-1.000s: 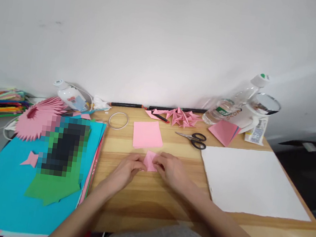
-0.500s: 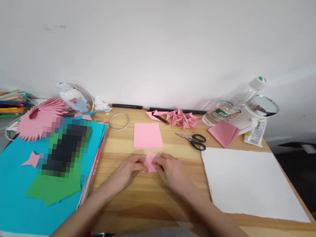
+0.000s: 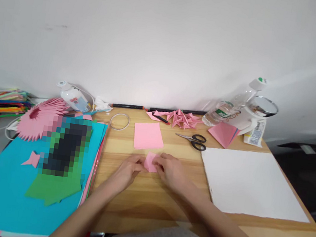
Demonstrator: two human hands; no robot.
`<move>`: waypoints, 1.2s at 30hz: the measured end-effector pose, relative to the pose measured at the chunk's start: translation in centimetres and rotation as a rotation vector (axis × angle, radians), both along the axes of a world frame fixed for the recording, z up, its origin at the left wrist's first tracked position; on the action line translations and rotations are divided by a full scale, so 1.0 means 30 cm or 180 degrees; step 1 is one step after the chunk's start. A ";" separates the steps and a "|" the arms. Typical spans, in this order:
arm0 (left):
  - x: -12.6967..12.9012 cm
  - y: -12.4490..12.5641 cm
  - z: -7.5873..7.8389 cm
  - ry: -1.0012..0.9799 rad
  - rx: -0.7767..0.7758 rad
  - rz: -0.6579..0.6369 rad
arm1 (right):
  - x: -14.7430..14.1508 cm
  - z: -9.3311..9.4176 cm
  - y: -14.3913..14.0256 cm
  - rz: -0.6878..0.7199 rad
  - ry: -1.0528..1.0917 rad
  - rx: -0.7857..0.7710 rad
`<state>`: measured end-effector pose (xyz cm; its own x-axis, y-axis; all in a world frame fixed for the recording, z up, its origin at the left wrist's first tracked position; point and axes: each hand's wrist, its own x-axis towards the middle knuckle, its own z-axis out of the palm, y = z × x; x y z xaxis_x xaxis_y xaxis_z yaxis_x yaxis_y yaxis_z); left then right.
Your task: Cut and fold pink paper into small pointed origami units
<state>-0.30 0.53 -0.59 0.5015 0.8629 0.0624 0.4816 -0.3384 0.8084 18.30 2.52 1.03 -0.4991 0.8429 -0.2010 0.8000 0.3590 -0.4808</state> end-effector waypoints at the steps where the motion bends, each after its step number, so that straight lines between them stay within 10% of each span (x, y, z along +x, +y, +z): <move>1: 0.003 0.000 0.007 -0.0004 -0.0043 -0.0008 | 0.000 -0.002 0.000 0.0002 0.0011 0.0004; 13: 0.037 -0.050 0.059 0.0397 -0.0382 0.0380 | 0.005 -0.018 -0.001 0.0004 0.0073 0.0076; 23: 0.113 -0.213 -0.086 0.2488 0.1929 -0.0168 | 0.008 -0.034 -0.002 -0.0077 0.0200 0.0044; 36: 0.080 -0.229 -0.095 0.2541 0.2183 -0.0093 | 0.008 -0.049 -0.016 -0.0360 0.0350 0.0074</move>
<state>2.11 -6.35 -3.43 0.6322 0.7548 0.1751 0.7744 -0.6233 -0.1090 18.53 2.05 -0.44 -0.4186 0.8988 -0.1301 0.7789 0.2816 -0.5604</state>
